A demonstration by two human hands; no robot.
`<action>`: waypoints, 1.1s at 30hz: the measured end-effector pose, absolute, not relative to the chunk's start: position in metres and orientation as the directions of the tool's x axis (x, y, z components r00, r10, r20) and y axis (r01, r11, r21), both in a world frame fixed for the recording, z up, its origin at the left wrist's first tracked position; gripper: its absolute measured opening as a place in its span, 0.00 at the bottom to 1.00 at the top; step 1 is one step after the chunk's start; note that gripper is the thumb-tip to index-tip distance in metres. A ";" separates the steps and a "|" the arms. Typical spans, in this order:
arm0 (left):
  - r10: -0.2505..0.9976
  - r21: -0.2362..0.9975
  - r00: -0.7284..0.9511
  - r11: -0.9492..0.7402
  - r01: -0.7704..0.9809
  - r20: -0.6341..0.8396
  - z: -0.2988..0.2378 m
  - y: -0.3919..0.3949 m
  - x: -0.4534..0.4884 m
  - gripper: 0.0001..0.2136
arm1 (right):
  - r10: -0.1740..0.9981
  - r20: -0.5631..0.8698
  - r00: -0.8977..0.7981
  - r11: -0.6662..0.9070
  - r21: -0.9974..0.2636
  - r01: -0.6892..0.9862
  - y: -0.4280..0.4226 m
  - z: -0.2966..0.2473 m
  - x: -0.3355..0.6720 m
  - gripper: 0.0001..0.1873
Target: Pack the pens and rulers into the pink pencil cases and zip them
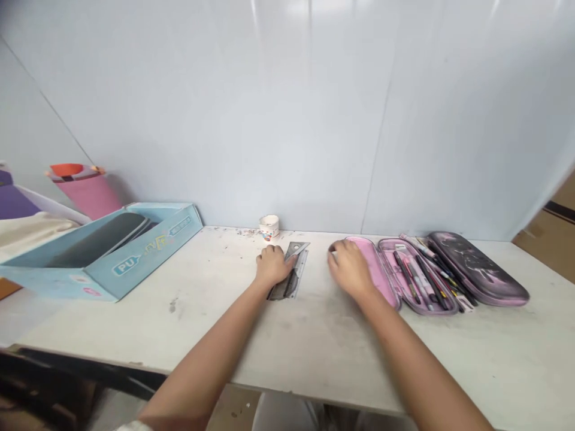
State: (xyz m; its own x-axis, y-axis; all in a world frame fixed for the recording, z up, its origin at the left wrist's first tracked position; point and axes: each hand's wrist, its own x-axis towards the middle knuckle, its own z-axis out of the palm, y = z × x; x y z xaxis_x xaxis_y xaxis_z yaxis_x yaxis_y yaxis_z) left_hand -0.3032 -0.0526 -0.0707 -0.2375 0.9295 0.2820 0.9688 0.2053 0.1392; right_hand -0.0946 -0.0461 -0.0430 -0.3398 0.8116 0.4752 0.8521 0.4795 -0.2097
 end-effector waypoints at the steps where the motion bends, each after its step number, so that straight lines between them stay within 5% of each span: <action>1: 0.928 0.145 -0.242 0.209 0.967 0.283 -0.075 -0.049 -0.303 0.27 | 0.826 0.433 -0.361 0.498 -0.259 0.828 -0.043 -0.043 -0.116 0.14; 6: 0.932 0.200 -0.243 0.192 0.961 0.270 -0.089 -0.042 -0.311 0.25 | 0.879 0.255 -0.402 0.466 -0.291 0.835 -0.022 -0.056 -0.191 0.16; 17: 0.935 0.281 -0.266 0.196 0.939 0.235 -0.083 -0.048 -0.317 0.17 | 0.890 0.172 -0.422 0.456 -0.315 0.832 -0.019 -0.070 -0.205 0.16; 26: 0.938 0.194 -0.049 -0.020 0.981 0.343 -0.060 -0.062 -0.284 0.13 | 0.930 0.255 -0.266 0.365 -0.546 0.754 -0.038 -0.058 -0.181 0.23; 33: 0.926 0.396 0.147 -0.287 0.872 0.347 -0.039 -0.073 -0.208 0.11 | 0.856 0.514 -0.057 0.463 -0.713 0.526 -0.048 -0.043 -0.111 0.23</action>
State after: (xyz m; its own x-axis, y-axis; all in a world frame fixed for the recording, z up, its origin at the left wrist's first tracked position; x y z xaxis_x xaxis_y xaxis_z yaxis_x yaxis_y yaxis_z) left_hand -0.2080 -0.0735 -0.0391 0.1473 0.9262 0.3472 0.8721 -0.2872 0.3962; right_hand -0.1108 -0.0481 -0.0431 -0.0573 0.8561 0.5135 0.5259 0.4631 -0.7134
